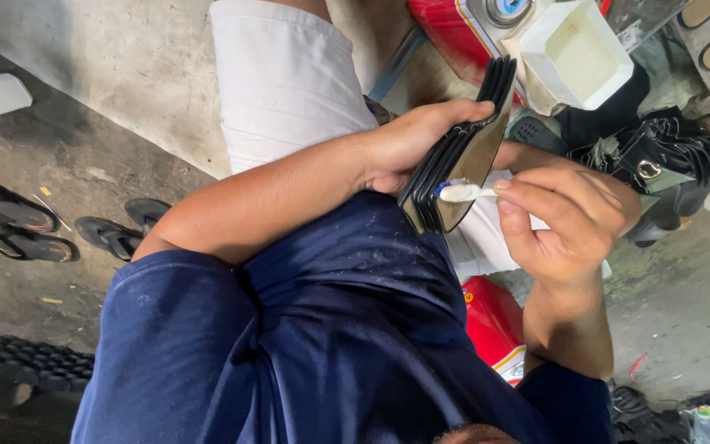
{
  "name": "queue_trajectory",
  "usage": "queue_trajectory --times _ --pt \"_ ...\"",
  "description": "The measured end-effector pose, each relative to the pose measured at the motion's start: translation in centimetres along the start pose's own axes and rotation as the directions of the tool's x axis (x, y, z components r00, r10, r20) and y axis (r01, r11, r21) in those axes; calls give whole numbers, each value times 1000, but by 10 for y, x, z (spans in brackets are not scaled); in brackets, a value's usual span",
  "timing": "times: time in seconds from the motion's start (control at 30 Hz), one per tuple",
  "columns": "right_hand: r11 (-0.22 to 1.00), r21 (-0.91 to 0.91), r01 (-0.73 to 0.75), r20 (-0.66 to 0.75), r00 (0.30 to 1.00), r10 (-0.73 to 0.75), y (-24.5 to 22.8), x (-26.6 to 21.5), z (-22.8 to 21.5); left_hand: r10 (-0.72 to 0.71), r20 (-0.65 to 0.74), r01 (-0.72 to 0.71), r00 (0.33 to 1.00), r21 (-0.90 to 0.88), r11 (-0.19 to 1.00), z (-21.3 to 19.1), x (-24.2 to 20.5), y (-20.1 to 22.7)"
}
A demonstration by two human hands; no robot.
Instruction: The person sits on the floor and applies a white adhesive to the edges of shoe soles using a toothbrush. They repeatedly dip the brush into a container and spread the glue along the perimeter of each sole, then place the treated soles on a nearby wooden rack.
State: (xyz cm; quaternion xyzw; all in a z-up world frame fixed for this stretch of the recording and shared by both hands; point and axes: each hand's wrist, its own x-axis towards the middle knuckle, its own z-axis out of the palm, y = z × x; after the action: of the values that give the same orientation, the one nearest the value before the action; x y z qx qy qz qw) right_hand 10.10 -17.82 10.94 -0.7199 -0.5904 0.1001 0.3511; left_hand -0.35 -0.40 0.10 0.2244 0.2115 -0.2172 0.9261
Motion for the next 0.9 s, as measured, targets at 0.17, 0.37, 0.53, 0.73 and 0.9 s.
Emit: queue_trajectory --times 0.17,0.37,0.53,0.73,0.9 --pt "1000 -2 7 52 999 -7 -2 5 -2 -50 42 58 998 -222 973 -3 5 -8" --pt "998 66 5 79 997 -10 0 6 -6 -26 223 104 974 -346 933 -8 10 -12" --pt "994 108 31 107 993 -43 1 8 -10 -6 254 108 967 -390 915 -8 6 -7" --pt "991 126 50 130 989 -67 1 7 -17 27 271 83 962 -387 918 -3 -1 3" --pt "995 54 80 135 987 -87 3 5 -26 17 314 109 949 -380 919 -2 -7 10"
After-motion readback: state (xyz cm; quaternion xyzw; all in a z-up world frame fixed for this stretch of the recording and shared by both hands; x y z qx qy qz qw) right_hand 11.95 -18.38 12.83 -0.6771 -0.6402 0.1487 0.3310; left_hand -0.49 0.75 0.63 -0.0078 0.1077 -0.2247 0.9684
